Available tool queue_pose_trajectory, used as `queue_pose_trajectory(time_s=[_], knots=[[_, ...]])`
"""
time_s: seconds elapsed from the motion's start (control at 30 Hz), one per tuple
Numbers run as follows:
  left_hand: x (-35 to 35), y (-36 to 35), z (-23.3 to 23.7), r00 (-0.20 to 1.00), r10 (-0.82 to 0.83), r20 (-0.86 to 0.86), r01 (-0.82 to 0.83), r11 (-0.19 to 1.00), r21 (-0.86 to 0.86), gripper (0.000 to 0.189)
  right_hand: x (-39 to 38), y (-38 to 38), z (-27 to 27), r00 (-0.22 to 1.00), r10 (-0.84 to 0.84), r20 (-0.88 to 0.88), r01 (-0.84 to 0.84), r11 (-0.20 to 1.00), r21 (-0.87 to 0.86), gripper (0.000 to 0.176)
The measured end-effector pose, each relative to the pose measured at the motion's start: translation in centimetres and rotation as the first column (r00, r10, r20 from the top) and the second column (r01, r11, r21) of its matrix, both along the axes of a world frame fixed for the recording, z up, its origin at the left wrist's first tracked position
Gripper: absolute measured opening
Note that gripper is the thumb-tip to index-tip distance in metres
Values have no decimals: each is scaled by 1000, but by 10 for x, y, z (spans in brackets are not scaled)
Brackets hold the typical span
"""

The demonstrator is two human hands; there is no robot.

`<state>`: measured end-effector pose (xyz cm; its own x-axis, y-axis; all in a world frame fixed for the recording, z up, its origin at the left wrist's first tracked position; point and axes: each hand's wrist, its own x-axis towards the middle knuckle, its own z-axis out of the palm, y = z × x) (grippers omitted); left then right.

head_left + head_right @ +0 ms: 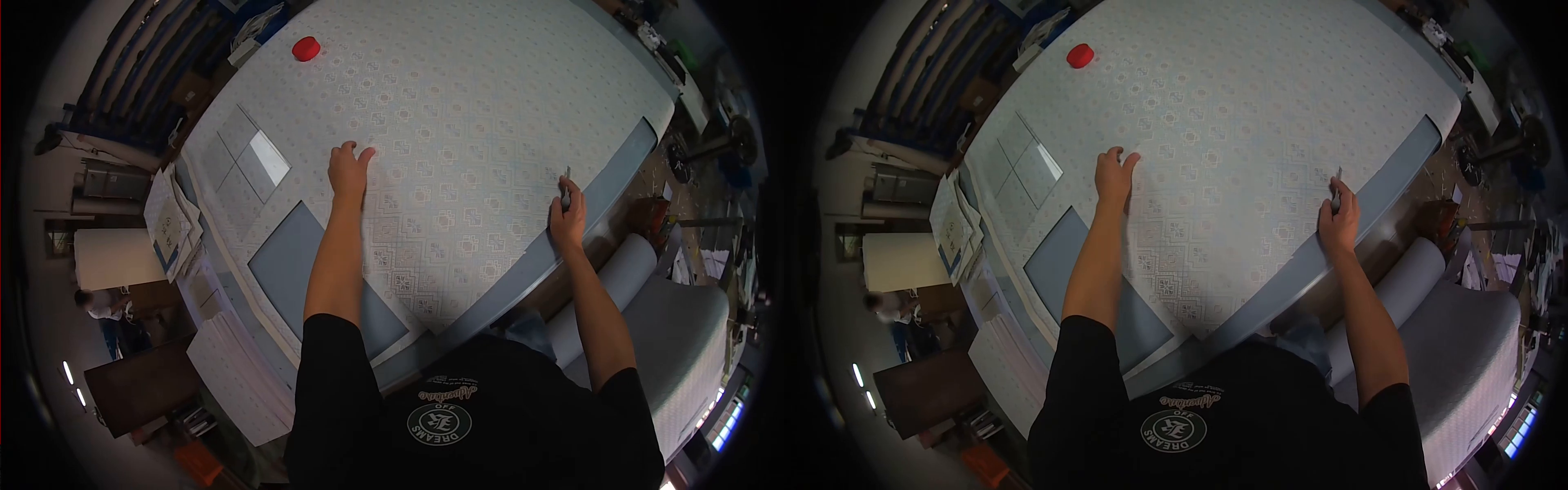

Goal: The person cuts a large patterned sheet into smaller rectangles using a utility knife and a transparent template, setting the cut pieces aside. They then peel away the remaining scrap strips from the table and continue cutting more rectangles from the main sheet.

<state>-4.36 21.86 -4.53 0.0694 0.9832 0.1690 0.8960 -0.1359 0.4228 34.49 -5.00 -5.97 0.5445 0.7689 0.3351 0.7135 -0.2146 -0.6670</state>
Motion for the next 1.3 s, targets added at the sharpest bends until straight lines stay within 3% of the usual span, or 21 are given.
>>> queue_pose_trajectory(time_s=[0.03, 0.07, 0.13, 0.17, 0.27, 0.33, 0.37, 0.43, 0.5, 0.57, 0.63, 0.7, 0.73, 0.93, 1.07, 1.13, 1.2, 1.23, 1.27, 1.3], knots=[[0, -2, 10, 998, -17, 68, 22, 996, -82, 63, -1, 1, 1, 1000, -2, -13, 2, 1000, 1, 45], [-1, -2, 14, 997, -33, 71, 39, 996, -79, 63, 0, -1, 2, 1000, -5, -24, 5, 1000, 2, 45], [-4, 2, 25, 994, -25, -111, 9, 990, -142, 79, 3, -3, -3, 1000, -3, -15, 4, 1000, 20, 45], [-3, 3, 32, 993, -31, -115, 16, 991, -129, 79, 4, -1, -6, 1000, 12, -9, -12, 999, 34, 45], [0, -5, 57, 959, -6, -285, -44, 984, -171, 75, 4, -3, -5, 999, 23, -39, -21, 999, 41, 45], [-6, -13, 73, 993, -101, -58, 77, 945, -318, 60, 2, -5, -5, 997, 42, -63, -37, 997, 70, 46], [-10, -18, 83, 992, -105, -68, 79, 946, -314, 60, 4, -6, -3, 995, 64, -72, -57, 994, 98, 46], [-17, -31, 100, 972, -222, -81, 195, 946, -259, 41, 7, -10, -4, 989, 113, -98, -100, 986, 130, 47], [-3, -69, 159, 986, -169, -1, 159, 926, -343, 27, 14, -13, -8, 965, 219, -147, -187, 961, 203, 51], [17, -116, 229, 986, -146, 85, 168, 895, -412, 31, 21, -17, -9, 946, 265, -188, -226, 952, 207, 51], [40, -163, 302, 986, -163, 27, 157, 872, -464, 33, 27, -22, -12, 923, 310, -227, -263, 941, 213, 51], [54, -210, 352, 980, -118, 161, 180, 871, -457, 38, 34, -25, -18, 862, 416, -290, -360, 905, 228, 51], [69, -236, 381, 986, -91, 143, 147, 879, -453, 38, 38, -25, -20, 811, 473, -346, -407, 879, 248, 48], [96, -324, 468, 975, 1, 221, 102, 885, -454, 33, 46, -28, -17, 732, 575, -366, -516, 818, 253, 47], [57, -298, 449, 967, 200, 155, -100, 863, -495, 36, 52, -26, -10, 690, 600, -404, -541, 799, 263, 48], [21, -261, 416, 970, 193, -147, -242, 741, -626, 40, 56, -27, -5, 670, 598, -439, -545, 798, 255, 46], [-36, -223, 361, 922, 237, -306, -372, 761, -532, 42, 70, -28, -5, 648, 576, -499, -547, 807, 222, 45], [-60, -210, 329, 905, 191, -379, -357, 827, -434, 42, 79, -27, -4, 627, 548, -554, -548, 815, 186, 45], [-85, -197, 293, 879, 153, -451, -326, 884, -335, 42, 94, -23, -3, 675, 555, -486, -515, 826, 228, 46], [-122, -187, 248, 840, 161, -517, -377, 859, -345, 48, 115, -19, -4, 692, 548, -471, -516, 831, 208, 48]])
